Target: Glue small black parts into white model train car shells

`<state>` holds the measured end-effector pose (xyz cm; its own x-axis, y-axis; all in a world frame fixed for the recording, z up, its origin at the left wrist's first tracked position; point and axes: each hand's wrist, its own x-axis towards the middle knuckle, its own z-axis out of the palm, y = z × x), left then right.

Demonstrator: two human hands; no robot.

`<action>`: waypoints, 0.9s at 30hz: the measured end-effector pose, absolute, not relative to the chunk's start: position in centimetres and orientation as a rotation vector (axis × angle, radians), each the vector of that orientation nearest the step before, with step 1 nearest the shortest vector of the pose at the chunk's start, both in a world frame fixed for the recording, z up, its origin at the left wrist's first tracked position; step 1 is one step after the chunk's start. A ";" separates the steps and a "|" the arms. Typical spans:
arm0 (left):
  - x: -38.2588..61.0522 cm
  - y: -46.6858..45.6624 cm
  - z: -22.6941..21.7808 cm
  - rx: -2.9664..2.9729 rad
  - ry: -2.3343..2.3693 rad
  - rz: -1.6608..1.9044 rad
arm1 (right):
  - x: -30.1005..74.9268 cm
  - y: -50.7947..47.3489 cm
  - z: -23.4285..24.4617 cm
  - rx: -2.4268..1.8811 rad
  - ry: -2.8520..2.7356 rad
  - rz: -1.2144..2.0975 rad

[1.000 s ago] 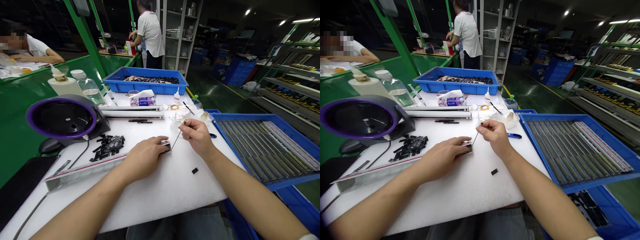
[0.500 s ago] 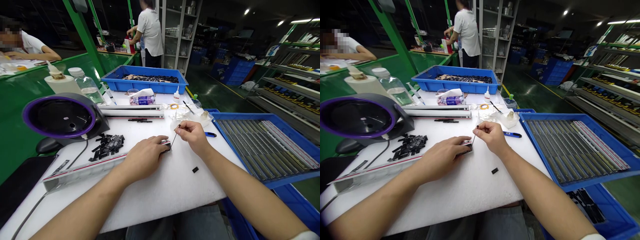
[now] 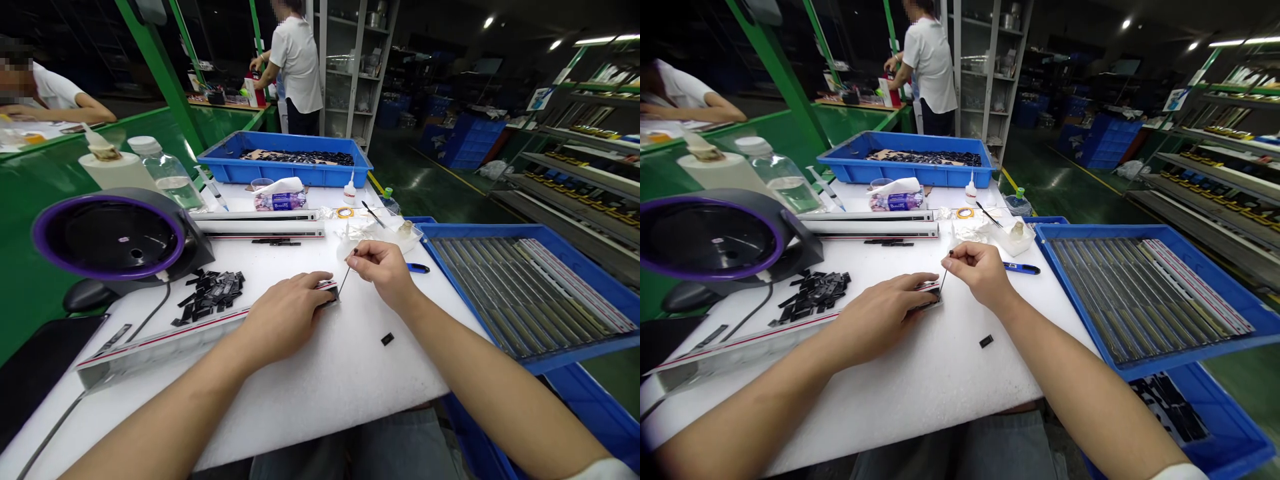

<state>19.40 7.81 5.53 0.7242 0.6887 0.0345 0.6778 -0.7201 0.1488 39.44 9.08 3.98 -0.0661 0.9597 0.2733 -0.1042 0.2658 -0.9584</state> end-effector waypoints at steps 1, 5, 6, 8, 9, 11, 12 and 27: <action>19.4 7.8 5.6 2.798 1.116 0.131 | 39.7 9.2 4.1 -0.879 -1.304 1.096; 19.4 7.7 5.7 2.785 1.130 0.117 | 43.0 10.0 5.3 -0.841 -1.218 0.763; 19.4 7.7 5.7 2.778 1.131 0.111 | 44.3 10.4 5.8 -0.865 -1.177 0.576; 19.4 7.7 5.9 2.767 1.129 0.103 | 47.1 11.1 6.5 -0.942 -1.056 0.167; 19.4 7.7 5.9 2.763 1.128 0.101 | 48.3 11.4 6.8 -0.990 -0.999 0.002; 19.4 7.8 6.0 2.755 1.128 0.098 | 50.1 12.0 7.0 -1.077 -0.947 -0.199; 19.5 7.8 6.1 2.751 1.130 0.098 | 50.6 12.2 6.9 -1.110 -0.955 -0.244; 19.3 8.5 6.4 2.714 1.080 0.088 | 49.6 13.4 4.7 -1.602 -1.291 -0.096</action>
